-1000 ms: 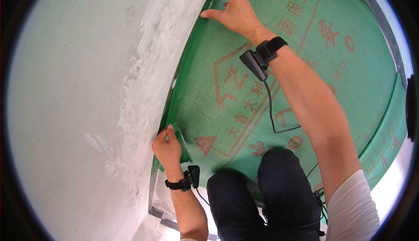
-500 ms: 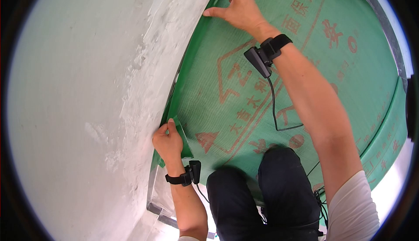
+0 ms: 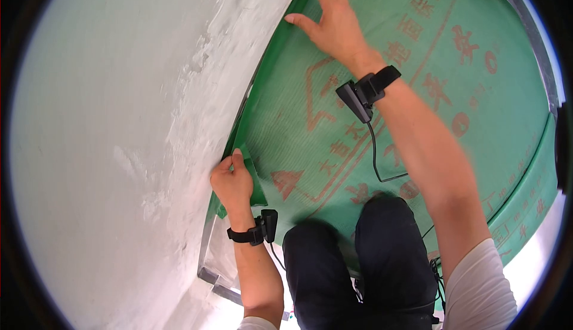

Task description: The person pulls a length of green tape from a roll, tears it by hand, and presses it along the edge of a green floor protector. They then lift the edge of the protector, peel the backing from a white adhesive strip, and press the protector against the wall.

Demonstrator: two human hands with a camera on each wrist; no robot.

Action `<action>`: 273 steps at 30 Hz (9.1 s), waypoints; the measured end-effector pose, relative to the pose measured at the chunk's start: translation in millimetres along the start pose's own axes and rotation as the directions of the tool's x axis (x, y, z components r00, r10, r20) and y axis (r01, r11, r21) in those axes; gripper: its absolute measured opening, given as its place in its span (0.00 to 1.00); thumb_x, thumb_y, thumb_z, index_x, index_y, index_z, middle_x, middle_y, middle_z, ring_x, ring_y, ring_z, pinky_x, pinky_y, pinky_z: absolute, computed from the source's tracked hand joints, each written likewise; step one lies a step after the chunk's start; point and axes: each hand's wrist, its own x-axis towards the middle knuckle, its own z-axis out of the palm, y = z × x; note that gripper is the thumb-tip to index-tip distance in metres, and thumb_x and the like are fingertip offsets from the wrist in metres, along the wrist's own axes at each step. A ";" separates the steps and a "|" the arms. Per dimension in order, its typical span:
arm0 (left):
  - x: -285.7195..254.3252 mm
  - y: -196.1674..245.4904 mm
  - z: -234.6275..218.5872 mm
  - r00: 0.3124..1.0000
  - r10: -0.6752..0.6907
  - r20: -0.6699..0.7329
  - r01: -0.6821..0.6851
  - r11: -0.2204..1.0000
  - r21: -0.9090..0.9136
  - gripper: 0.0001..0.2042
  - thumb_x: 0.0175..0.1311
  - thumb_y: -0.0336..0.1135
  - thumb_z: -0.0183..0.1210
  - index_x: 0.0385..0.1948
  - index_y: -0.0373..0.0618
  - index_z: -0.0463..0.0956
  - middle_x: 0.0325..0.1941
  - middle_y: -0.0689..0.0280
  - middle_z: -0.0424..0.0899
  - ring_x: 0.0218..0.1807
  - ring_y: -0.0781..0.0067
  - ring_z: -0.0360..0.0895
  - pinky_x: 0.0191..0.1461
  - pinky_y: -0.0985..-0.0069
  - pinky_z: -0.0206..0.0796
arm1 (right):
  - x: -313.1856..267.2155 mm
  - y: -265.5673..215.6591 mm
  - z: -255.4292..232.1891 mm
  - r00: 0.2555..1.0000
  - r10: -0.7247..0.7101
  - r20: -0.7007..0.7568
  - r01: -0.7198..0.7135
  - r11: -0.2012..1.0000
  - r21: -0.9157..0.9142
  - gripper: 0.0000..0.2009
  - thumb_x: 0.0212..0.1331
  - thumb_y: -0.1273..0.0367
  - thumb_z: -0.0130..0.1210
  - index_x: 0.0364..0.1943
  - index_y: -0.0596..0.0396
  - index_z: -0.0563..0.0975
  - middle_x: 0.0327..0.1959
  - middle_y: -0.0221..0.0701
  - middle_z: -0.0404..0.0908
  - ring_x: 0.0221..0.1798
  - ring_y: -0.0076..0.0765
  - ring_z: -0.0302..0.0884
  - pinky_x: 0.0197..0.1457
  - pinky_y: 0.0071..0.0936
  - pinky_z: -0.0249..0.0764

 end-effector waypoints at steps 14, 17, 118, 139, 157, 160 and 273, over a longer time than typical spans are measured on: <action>-1.3 -3.4 -0.4 1.000 -0.030 0.008 0.031 0.998 -0.062 0.17 0.66 0.40 0.59 0.23 0.33 0.78 0.10 0.62 0.63 0.17 0.72 0.57 0.24 0.67 0.55 | -28.3 -29.4 9.4 0.996 -0.025 0.081 0.023 1.000 0.021 0.58 0.37 0.45 0.74 0.68 0.72 0.57 0.72 0.59 0.53 0.72 0.64 0.55 0.73 0.48 0.60; -2.7 -2.8 -1.0 0.998 -0.060 0.010 0.060 0.994 -0.086 0.19 0.67 0.41 0.59 0.21 0.33 0.76 0.13 0.71 0.63 0.20 0.80 0.57 0.25 0.72 0.51 | -28.2 -30.1 9.1 0.995 -0.020 0.099 0.019 1.000 0.010 0.59 0.37 0.45 0.74 0.68 0.72 0.56 0.72 0.60 0.53 0.72 0.65 0.55 0.73 0.49 0.60; 2.1 -5.4 -11.1 0.993 -0.100 0.069 0.109 0.984 -0.140 0.19 0.65 0.43 0.57 0.20 0.35 0.76 0.12 0.55 0.67 0.17 0.59 0.63 0.28 0.64 0.60 | -102.7 -102.9 60.1 0.995 -0.063 0.077 0.064 0.998 -0.006 0.66 0.32 0.37 0.71 0.69 0.73 0.51 0.72 0.63 0.49 0.74 0.67 0.50 0.69 0.69 0.54; -0.6 0.0 -11.5 0.996 -0.091 -0.010 0.088 0.983 -0.162 0.20 0.65 0.44 0.59 0.20 0.35 0.76 0.11 0.62 0.63 0.17 0.72 0.60 0.26 0.68 0.56 | -112.5 -118.1 64.5 0.992 -0.064 0.107 0.064 0.998 0.002 0.71 0.28 0.35 0.70 0.70 0.73 0.46 0.73 0.64 0.44 0.73 0.69 0.51 0.69 0.70 0.54; 1.8 0.3 -13.2 0.990 -0.140 0.033 0.143 0.981 -0.129 0.17 0.63 0.44 0.58 0.22 0.39 0.82 0.14 0.51 0.74 0.21 0.49 0.75 0.32 0.62 0.67 | -118.1 -121.3 68.4 0.992 -0.049 0.118 0.050 0.999 -0.009 0.73 0.26 0.33 0.70 0.70 0.73 0.45 0.73 0.65 0.43 0.73 0.69 0.51 0.69 0.71 0.53; 2.2 1.6 -14.2 0.989 -0.138 0.043 0.143 0.982 -0.126 0.17 0.63 0.44 0.59 0.22 0.39 0.82 0.14 0.51 0.74 0.21 0.49 0.75 0.33 0.62 0.67 | -118.3 -122.0 71.1 0.994 -0.045 0.101 0.047 0.999 -0.017 0.72 0.27 0.33 0.69 0.70 0.74 0.46 0.73 0.65 0.44 0.73 0.69 0.51 0.69 0.70 0.53; -90.5 -75.2 -35.3 0.683 0.234 0.692 0.585 0.391 -0.710 0.06 0.68 0.31 0.59 0.32 0.40 0.80 0.46 0.65 0.86 0.45 0.79 0.80 0.51 0.77 0.71 | -79.2 -180.9 46.6 0.277 -0.598 0.752 0.694 0.666 0.274 0.03 0.42 0.71 0.57 0.17 0.54 0.81 0.21 0.40 0.81 0.30 0.46 0.83 0.34 0.39 0.78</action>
